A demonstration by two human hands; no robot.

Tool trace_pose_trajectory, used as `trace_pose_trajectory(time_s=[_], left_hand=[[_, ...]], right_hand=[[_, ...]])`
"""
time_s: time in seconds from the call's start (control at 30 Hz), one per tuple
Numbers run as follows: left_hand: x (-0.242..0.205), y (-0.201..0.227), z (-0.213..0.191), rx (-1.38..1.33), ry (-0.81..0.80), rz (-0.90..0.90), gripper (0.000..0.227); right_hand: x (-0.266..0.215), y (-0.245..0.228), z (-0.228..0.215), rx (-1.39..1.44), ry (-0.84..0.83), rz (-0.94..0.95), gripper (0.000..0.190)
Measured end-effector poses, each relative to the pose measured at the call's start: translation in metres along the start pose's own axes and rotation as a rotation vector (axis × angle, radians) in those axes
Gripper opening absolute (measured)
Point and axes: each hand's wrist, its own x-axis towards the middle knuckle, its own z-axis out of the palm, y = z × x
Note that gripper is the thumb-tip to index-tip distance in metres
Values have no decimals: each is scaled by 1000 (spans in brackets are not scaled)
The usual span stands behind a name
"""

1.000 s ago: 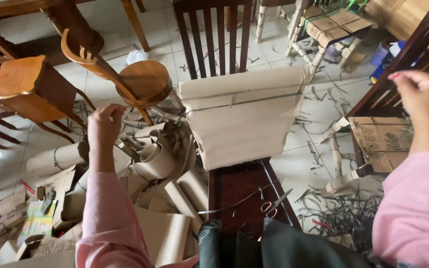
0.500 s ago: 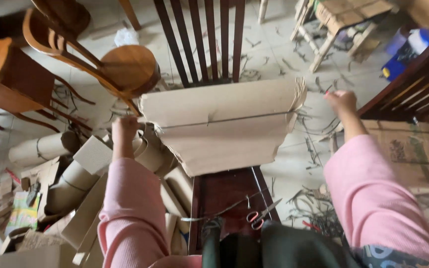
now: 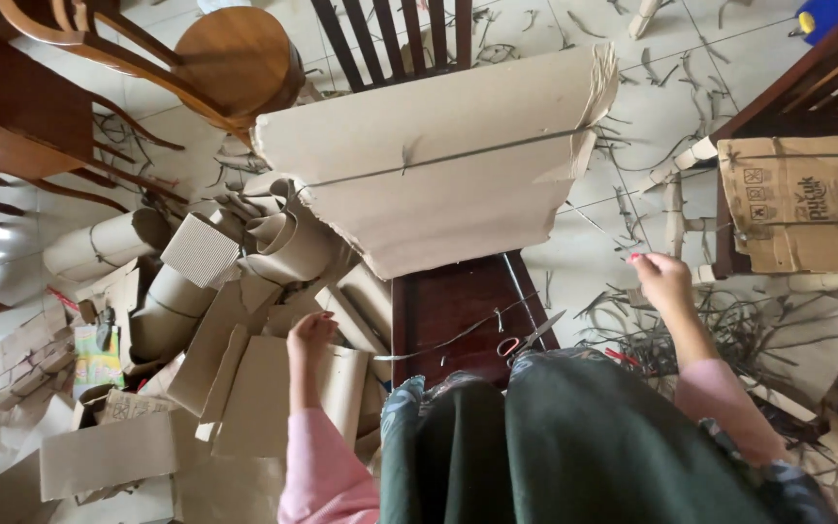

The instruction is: The person ties a piece of gray cord around a stack of cardboard sheets resting on a wooden chair. They wrap the cord, tie a knot, and use scissors to trim the excess cord. The process is repeated for a second cord.

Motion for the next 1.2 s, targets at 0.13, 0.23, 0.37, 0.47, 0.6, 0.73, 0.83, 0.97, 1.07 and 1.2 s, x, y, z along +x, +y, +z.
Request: trace_pose_trajectory(time_s=[0.13,0.23,0.37,0.47,0.6,0.73,0.83,0.97,1.07,1.2], left_hand=[[-55,38,18,-224,-85,-16,20],[-65,41,59,-348,-275,1,24],[-71,57,135,-133,-219,146,33],[-56,66,165,-175,-191,126,29],[-67,117,150,-484,-194,15,29],[-67,143,121,-769,-204,25,25],[-77,151,89,-829,-181,44,26],[-95,163,54,-834,-142,113,22],[-97,155,30,-878,-74,238,20],[-96,122,-1,-922,180,413,20]], right_hand=[[-49,-24,20,-55,14,-185,20],[-83,-55,38,-81,-64,-318,21],[-113,-84,74,-9,-202,-311,21],[-128,-112,81,125,-225,-291,25],[-131,-138,61,272,-119,-307,24],[-111,-145,19,433,30,-169,25],[-77,-142,2,426,44,-120,28],[-21,-123,14,449,-1,-42,24],[14,-110,28,451,8,-9,24],[31,-97,36,435,-13,32,25]])
